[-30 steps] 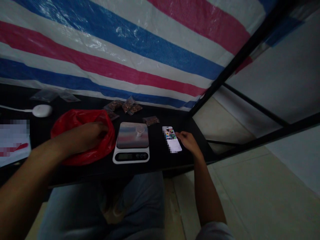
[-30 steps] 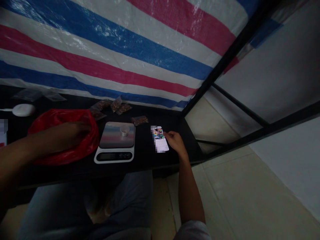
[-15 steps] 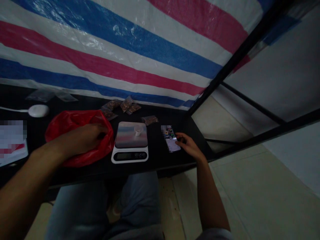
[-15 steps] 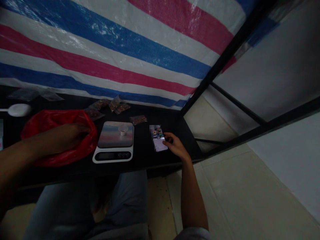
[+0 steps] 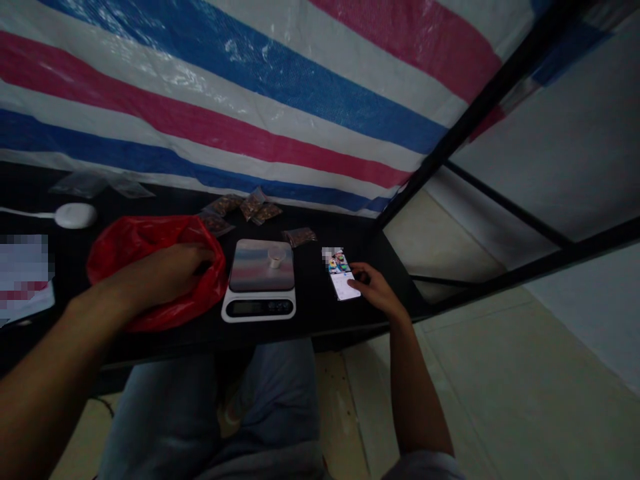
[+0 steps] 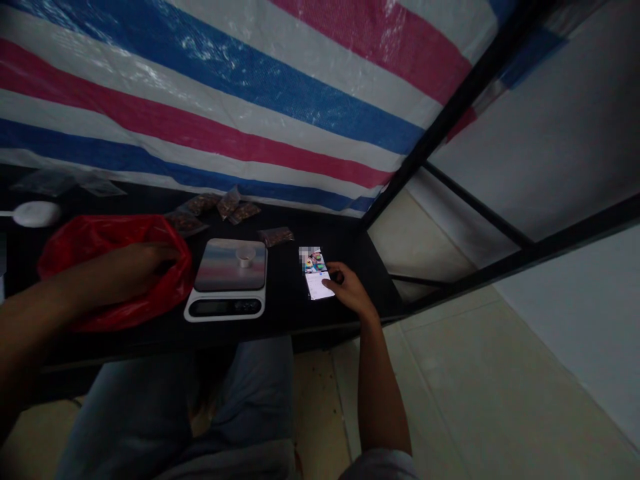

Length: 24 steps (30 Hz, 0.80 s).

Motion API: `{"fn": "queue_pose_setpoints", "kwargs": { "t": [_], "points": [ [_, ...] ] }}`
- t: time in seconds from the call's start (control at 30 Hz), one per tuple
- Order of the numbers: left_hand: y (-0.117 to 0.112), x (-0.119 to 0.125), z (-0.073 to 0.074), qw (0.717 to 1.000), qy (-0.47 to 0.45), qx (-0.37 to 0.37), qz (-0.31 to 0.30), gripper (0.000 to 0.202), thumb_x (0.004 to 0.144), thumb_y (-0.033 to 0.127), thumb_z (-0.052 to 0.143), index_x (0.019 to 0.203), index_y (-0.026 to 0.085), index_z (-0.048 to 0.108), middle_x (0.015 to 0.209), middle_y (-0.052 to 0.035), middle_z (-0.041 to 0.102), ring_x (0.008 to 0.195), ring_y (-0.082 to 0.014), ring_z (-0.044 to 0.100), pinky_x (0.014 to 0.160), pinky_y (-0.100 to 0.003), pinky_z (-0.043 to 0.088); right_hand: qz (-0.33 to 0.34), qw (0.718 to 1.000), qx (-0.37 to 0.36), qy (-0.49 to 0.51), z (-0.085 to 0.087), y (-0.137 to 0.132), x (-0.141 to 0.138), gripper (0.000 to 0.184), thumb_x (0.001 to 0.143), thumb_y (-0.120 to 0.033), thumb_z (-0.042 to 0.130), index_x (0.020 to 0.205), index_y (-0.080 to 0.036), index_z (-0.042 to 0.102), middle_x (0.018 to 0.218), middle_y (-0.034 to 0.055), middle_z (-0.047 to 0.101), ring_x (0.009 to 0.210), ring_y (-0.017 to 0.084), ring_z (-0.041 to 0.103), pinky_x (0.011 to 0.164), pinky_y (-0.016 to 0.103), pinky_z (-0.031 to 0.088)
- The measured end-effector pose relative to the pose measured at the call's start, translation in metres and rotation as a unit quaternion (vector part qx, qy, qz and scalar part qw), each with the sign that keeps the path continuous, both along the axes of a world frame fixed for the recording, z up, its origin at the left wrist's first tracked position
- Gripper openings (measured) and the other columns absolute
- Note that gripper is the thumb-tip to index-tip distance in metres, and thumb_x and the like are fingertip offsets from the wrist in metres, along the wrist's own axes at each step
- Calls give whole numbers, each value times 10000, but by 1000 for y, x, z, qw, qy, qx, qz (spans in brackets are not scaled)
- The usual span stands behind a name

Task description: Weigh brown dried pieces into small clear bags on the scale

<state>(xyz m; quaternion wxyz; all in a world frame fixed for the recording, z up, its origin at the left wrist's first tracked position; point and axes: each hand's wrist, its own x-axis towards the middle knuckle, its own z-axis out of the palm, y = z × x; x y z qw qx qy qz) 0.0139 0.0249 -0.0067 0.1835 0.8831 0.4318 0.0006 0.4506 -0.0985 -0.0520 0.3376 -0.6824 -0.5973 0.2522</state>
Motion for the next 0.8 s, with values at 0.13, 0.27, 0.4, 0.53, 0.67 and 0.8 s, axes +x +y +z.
{"fn": "queue_pose_setpoints", "kwargs": {
  "t": [0.13, 0.27, 0.4, 0.53, 0.67, 0.8],
  "points": [
    [1, 0, 1, 1000, 8, 4, 2, 446, 836, 66, 400, 1118, 135, 739, 1174, -135, 775, 1040, -270, 738, 952, -352, 525, 5, 1000, -6, 14, 0, -1, 3, 401, 792, -277, 690, 1190, -231, 687, 1064, 48, 701, 844, 198, 578, 819, 376, 489],
    [-2, 4, 6, 1000, 10, 17, 14, 452, 847, 73, 395, 1149, 132, 726, 1201, -141, 765, 1046, -268, 740, 954, -350, 527, 18, 1000, 1, 16, -2, -2, 7, 465, 752, -198, 680, 1216, -239, 677, 1092, 48, 706, 876, 206, 581, 859, 395, 491],
    [-2, 2, 7, 999, 1, 36, 10, 460, 834, 62, 396, 1127, 139, 742, 1245, -140, 749, 1104, -269, 726, 994, -350, 520, 20, 999, 38, 1, -5, -3, 4, 454, 805, -228, 658, 1259, -238, 664, 1131, 71, 692, 896, 218, 601, 878, 426, 513],
    [3, -7, 1, 999, 4, 46, -1, 422, 872, 127, 413, 1111, 162, 759, 1248, -142, 748, 1131, -307, 714, 1017, -408, 512, 57, 987, 142, -50, -8, -9, -4, 317, 874, -274, 651, 1183, -247, 718, 1368, 117, 589, 1178, 286, 594, 1029, 499, 480],
    [9, -17, 0, 999, -4, 33, -8, 405, 904, 212, 411, 1116, 191, 755, 1229, -113, 758, 1099, -293, 721, 984, -389, 521, 103, 981, 158, -55, -11, -15, -9, 232, 943, -362, 635, 1112, -259, 754, 1464, 117, 515, 1230, 294, 595, 1080, 522, 468],
    [10, -20, 12, 999, -11, 28, 33, 397, 887, 294, 434, 1068, 183, 769, 1159, -94, 783, 998, -271, 737, 943, -344, 535, 108, 981, 154, -56, -12, -15, -9, 265, 953, -423, 635, 1119, -260, 763, 1472, 121, 509, 1256, 305, 580, 1090, 533, 469]
  ]
}}
